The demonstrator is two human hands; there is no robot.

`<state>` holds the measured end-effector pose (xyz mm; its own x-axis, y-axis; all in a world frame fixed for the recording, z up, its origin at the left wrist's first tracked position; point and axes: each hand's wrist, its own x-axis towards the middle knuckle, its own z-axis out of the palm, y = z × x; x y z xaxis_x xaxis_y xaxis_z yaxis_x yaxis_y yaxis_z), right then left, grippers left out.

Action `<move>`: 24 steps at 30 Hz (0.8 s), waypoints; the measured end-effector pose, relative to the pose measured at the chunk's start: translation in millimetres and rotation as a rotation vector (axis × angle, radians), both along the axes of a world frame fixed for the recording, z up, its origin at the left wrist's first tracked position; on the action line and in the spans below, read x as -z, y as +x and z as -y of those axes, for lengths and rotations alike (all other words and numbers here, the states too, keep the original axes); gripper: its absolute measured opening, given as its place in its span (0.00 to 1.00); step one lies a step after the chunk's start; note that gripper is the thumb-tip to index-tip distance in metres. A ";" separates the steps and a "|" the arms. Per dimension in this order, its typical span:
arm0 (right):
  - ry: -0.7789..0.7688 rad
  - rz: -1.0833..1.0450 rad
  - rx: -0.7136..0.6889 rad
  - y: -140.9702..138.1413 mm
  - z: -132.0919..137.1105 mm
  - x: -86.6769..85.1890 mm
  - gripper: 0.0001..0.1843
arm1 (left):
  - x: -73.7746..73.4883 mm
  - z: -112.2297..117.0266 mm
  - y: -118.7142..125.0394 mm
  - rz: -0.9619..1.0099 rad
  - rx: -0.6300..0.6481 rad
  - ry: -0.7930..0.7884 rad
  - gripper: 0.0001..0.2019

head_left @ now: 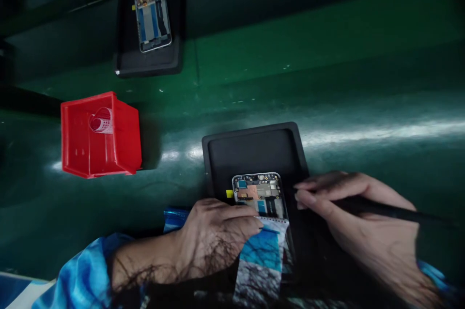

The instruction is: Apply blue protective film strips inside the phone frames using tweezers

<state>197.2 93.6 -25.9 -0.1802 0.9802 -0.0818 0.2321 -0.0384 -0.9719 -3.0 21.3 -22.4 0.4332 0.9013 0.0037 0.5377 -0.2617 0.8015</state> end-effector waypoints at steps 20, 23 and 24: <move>0.050 0.126 0.032 -12.6 -2.7 0.9 0.08 | 1.4 -0.1 0.1 0.039 -0.024 0.009 0.04; 0.070 0.114 0.015 -10.8 -0.9 2.5 0.09 | 3.0 0.7 0.0 0.026 -0.020 0.004 0.04; 0.077 0.111 0.005 -10.2 -0.3 2.9 0.09 | 3.4 0.8 0.0 0.030 -0.020 0.005 0.04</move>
